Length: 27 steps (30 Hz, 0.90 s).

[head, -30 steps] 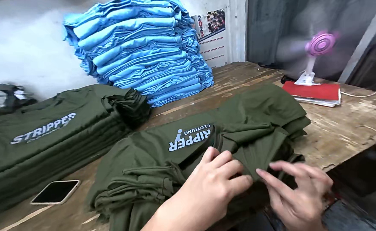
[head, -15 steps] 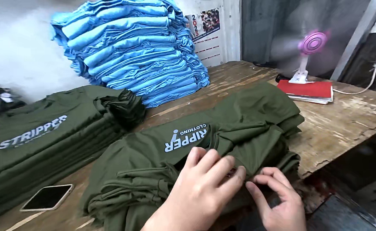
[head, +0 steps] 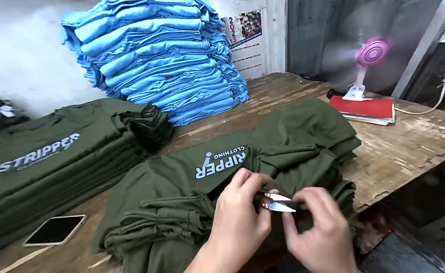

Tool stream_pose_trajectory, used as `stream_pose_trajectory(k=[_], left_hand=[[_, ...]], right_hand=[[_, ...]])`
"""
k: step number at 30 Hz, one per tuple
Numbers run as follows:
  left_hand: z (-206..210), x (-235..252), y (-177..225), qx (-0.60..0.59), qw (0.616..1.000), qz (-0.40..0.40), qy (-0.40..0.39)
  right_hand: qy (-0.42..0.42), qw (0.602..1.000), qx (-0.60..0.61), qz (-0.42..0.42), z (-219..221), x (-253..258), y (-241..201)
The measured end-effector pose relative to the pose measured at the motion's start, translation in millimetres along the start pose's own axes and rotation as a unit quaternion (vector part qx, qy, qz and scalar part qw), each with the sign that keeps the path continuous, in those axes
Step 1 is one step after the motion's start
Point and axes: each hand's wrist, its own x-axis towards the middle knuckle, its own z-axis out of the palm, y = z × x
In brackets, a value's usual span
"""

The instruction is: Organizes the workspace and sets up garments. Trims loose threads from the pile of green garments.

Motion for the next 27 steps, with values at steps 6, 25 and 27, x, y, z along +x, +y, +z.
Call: stream_pose_trajectory(k=[6,25,27], left_hand=[[5.6,-15.4,4.2,-0.024,0.996,-0.002,-0.089],[-2.9,-31.7,24.9,-0.082,0.994,0.075,0.004],[-9.9,-25.0,13.9,-0.066,0.996,0.053,0.010]], right_hand=[[0.024,0.854,0.467,0.230,6.7,8.0,9.0],[0.122,0.961,0.237,-0.077,18.4,-6.3,24.5],[0.127,0.965,0.215,-0.074,10.2,-8.6,23.6]])
